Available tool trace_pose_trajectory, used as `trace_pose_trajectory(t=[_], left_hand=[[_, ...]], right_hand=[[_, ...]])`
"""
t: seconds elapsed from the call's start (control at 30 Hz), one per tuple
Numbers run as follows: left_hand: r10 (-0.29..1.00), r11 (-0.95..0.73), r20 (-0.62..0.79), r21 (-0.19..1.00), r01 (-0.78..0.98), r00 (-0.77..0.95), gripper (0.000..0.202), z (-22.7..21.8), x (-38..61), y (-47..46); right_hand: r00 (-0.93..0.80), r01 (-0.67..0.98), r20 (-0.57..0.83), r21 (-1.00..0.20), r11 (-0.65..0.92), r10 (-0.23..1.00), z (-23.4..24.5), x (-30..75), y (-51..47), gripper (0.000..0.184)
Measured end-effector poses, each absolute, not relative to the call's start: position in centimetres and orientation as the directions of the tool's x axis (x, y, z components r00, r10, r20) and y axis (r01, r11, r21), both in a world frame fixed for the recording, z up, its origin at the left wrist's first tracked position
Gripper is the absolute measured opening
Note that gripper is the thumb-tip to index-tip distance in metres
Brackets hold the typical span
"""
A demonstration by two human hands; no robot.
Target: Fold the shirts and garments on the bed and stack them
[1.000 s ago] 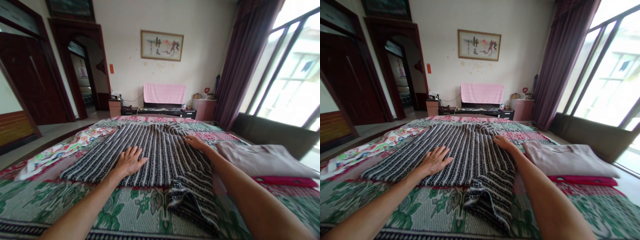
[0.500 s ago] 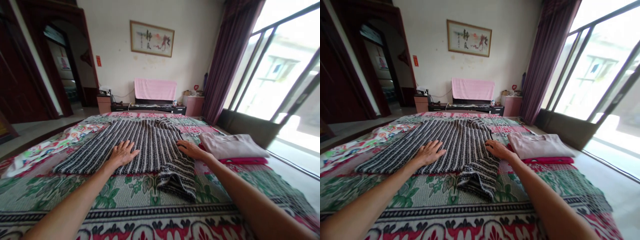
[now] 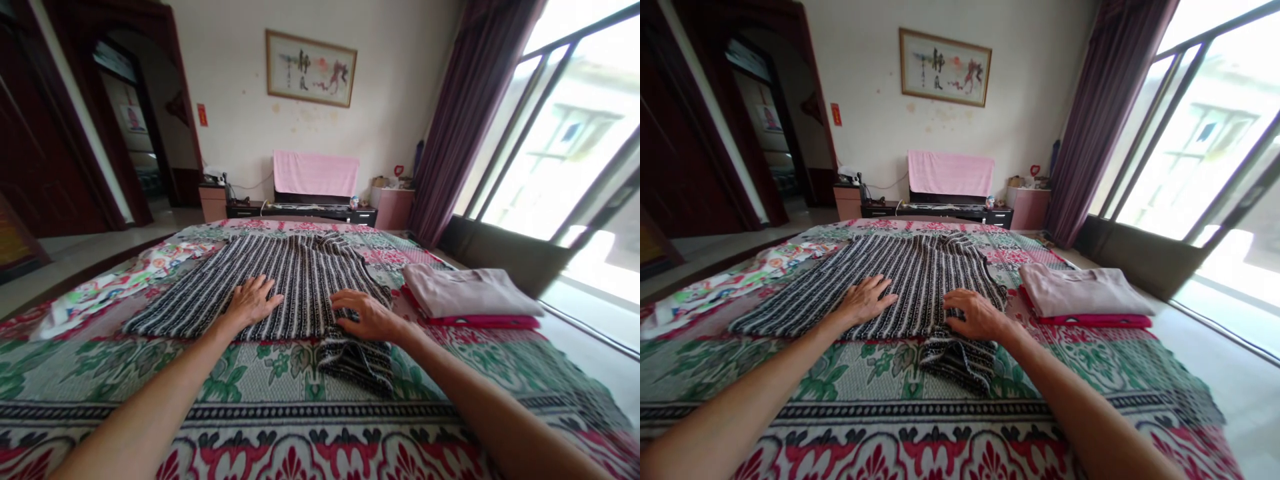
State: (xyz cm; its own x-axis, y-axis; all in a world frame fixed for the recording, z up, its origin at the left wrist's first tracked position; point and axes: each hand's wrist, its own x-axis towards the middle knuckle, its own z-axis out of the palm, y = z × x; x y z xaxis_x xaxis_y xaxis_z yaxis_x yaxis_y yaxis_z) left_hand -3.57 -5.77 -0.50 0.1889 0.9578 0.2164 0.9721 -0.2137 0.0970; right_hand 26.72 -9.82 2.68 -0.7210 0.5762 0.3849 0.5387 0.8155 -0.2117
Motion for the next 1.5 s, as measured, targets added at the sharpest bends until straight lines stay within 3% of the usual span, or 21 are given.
trace_pose_trajectory(t=[0.17, 0.27, 0.37, 0.5, 0.67, 0.9, 1.03, 1.1, 1.17, 1.27, 1.5], left_hand=[[0.866, -0.466, 0.316, 0.23, 0.854, 0.387, 0.042, 0.9, -2.9, -6.9], [0.784, -0.619, 0.318, 0.35, 0.703, 0.533, 0.024, 2.5, -1.0, -8.6], [0.679, -0.727, 0.298, 0.403, 0.556, 0.671, 0.018, 3.2, 1.1, -10.3], [0.6, -0.791, 0.271, 0.345, 0.506, 0.753, 0.025, 2.4, 2.4, -11.5], [0.621, -0.784, 0.327, 0.291, 0.549, 0.713, 0.028, 1.1, 2.3, -12.3], [0.627, -0.778, 0.37, 0.335, 0.531, 0.685, 0.031, 0.8, 2.0, -12.2], [0.72, -0.68, 0.162, 0.358, 0.64, 0.675, 0.038, 3.4, -1.5, -11.5], [0.848, -0.504, -0.019, 0.283, 0.816, 0.53, 0.041, 5.1, -4.3, -11.2], [0.919, -0.349, -0.12, 0.193, 0.917, 0.375, 0.039, 6.2, -7.3, -11.0], [0.963, -0.183, -0.184, 0.095, 0.978, 0.198, 0.036, 6.8, -11.1, -11.0], [0.96, 0.052, -0.273, -0.013, 0.999, -0.053, 0.029, 6.8, -14.7, -11.3]], right_hand=[[-0.777, 0.472, 0.292, -0.316, 0.823, 0.557, 2.9, 25.5, -11.1, 0.039], [-0.784, 0.472, 0.247, -0.36, 0.805, 0.57, 2.8, 26.1, -10.9, 0.041], [-0.786, 0.499, 0.203, -0.349, 0.793, 0.584, 2.5, 26.3, -10.7, 0.053], [-0.77, 0.573, 0.114, -0.307, 0.76, 0.627, 2.3, 25.9, -11.0, 0.073], [-0.752, 0.608, 0.06, -0.322, 0.726, 0.656, 2.4, 25.5, -11.5, 0.092], [-0.742, 0.609, 0.049, -0.368, 0.703, 0.668, 2.7, 25.5, -11.2, 0.077], [-0.719, 0.61, 0.049, -0.434, 0.663, 0.693, 4.7, 27.1, -10.8, 0.049], [-0.661, 0.689, 0.0, -0.394, 0.608, 0.75, 5.8, 28.2, -10.7, 0.033], [-0.607, 0.768, -0.138, -0.356, 0.533, 0.783, 6.6, 29.1, -11.0, 0.025], [-0.574, 0.809, -0.304, -0.349, 0.472, 0.76, 7.3, 29.5, -11.8, 0.03], [-0.507, 0.862, -0.352, -0.197, 0.467, 0.787, 7.6, 28.0, -13.5, 0.039]])
